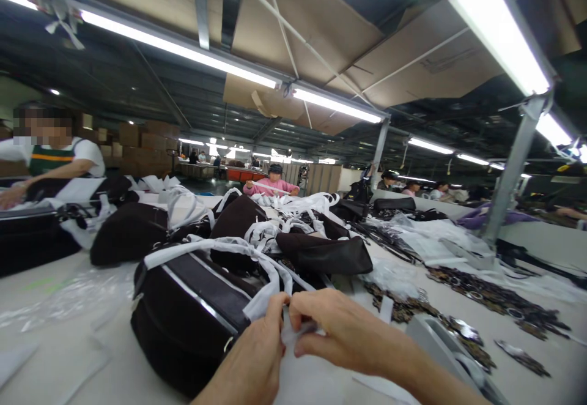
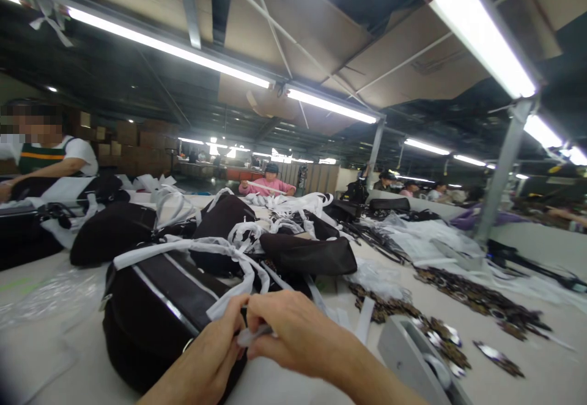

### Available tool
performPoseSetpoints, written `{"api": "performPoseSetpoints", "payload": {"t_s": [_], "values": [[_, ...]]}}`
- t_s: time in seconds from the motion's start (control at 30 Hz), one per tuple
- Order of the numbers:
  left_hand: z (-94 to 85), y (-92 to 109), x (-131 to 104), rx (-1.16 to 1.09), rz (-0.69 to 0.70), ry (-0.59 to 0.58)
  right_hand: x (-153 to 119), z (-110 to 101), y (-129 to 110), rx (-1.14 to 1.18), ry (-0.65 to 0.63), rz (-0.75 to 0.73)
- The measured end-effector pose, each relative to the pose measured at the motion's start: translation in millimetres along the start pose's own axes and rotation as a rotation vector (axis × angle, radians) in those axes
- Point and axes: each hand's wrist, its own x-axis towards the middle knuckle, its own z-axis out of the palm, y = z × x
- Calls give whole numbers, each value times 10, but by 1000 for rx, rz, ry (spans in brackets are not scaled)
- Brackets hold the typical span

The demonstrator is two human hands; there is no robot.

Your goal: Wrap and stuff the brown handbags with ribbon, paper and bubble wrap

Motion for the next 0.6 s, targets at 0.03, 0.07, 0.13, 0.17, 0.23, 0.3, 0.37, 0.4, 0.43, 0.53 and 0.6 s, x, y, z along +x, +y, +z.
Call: {"api": "performPoseSetpoints", "payload": {"t_s": [0.03, 0.07, 0.13, 0.17, 0.23, 0.3, 0.37, 0.4, 0.43, 0.53, 0.6], "values": [[-8, 3, 3, -24, 11, -10, 27, -9, -11, 15, -15, -18], [-25, 8, 11, -42, 18, -16, 53, -12, -18, 17, -20, -34], [-100, 21, 33, -26, 29, -9, 93, -5, -18, -12, -8, -45], [-157, 26, 43, 17, 36, -9, 105, -1, -14, -35, 7, -35], [-293, 25, 59, 151, 55, -16, 109, -2, -7, -76, 32, 5], [-413, -5, 70, 266, 85, -62, 96, -16, -3, -99, 38, 39], [-481, -69, 80, 291, 103, -118, 80, -33, -6, -106, 30, 54], [-492, -109, 86, 271, 101, -139, 75, -39, -7, -107, 22, 56], [-494, -151, 93, 240, 94, -154, 72, -41, -7, -105, 16, 57], [-487, -257, 114, 149, 87, -161, 81, -27, 5, -89, 16, 62], [-503, -294, 127, 100, 96, -172, 93, -10, 21, -74, 23, 56]]}}
